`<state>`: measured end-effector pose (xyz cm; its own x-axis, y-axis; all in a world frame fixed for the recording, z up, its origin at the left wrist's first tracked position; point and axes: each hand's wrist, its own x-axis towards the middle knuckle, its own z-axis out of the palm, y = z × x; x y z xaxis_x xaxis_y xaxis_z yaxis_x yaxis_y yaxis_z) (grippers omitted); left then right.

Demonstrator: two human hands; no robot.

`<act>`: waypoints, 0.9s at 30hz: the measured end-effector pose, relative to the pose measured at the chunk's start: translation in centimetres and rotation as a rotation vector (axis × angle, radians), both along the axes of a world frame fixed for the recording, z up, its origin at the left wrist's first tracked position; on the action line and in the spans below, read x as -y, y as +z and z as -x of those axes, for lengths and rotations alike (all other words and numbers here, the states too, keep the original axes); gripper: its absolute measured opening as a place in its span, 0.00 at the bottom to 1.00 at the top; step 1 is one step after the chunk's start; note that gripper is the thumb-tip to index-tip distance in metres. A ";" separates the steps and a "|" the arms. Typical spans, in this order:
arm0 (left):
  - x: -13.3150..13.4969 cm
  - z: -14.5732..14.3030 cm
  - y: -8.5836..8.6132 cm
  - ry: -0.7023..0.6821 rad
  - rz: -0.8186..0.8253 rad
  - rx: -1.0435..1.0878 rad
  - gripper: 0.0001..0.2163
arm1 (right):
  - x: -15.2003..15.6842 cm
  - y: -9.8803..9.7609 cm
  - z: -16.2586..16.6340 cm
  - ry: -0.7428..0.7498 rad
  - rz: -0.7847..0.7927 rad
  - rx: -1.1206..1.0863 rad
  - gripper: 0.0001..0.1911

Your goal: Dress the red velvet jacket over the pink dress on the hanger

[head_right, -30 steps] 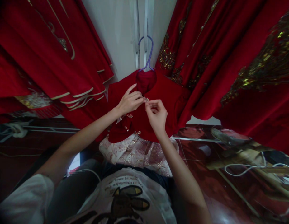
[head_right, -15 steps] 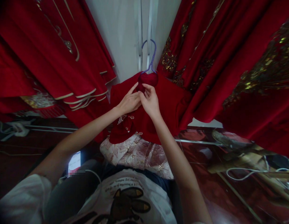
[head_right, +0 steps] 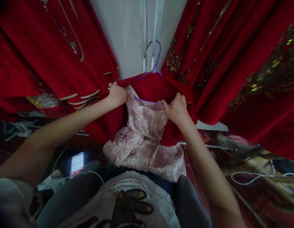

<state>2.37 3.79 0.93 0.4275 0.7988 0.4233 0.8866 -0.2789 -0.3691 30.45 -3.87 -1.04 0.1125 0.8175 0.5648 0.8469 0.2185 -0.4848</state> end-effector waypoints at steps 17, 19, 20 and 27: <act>-0.8 -0.5 -0.9 0.013 0.061 0.233 0.11 | 0.9 3.5 -3.1 -0.184 -0.241 0.113 0.27; -0.3 -0.5 -0.4 0.059 0.079 0.203 0.11 | 0.7 4.0 -3.1 -0.204 -0.230 0.099 0.27; 0.0 -0.5 0.0 0.073 0.080 0.175 0.11 | 0.4 4.2 -3.2 -0.217 -0.227 0.102 0.28; 2.6 -1.1 2.4 0.133 0.144 0.036 0.12 | -3.0 2.7 -6.4 -0.241 -0.071 0.159 0.30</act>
<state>3.43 1.22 3.33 0.3008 0.9005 0.3140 0.9310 -0.2058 -0.3016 36.81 -0.91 1.67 0.2044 0.7360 0.6454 0.9424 0.0303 -0.3330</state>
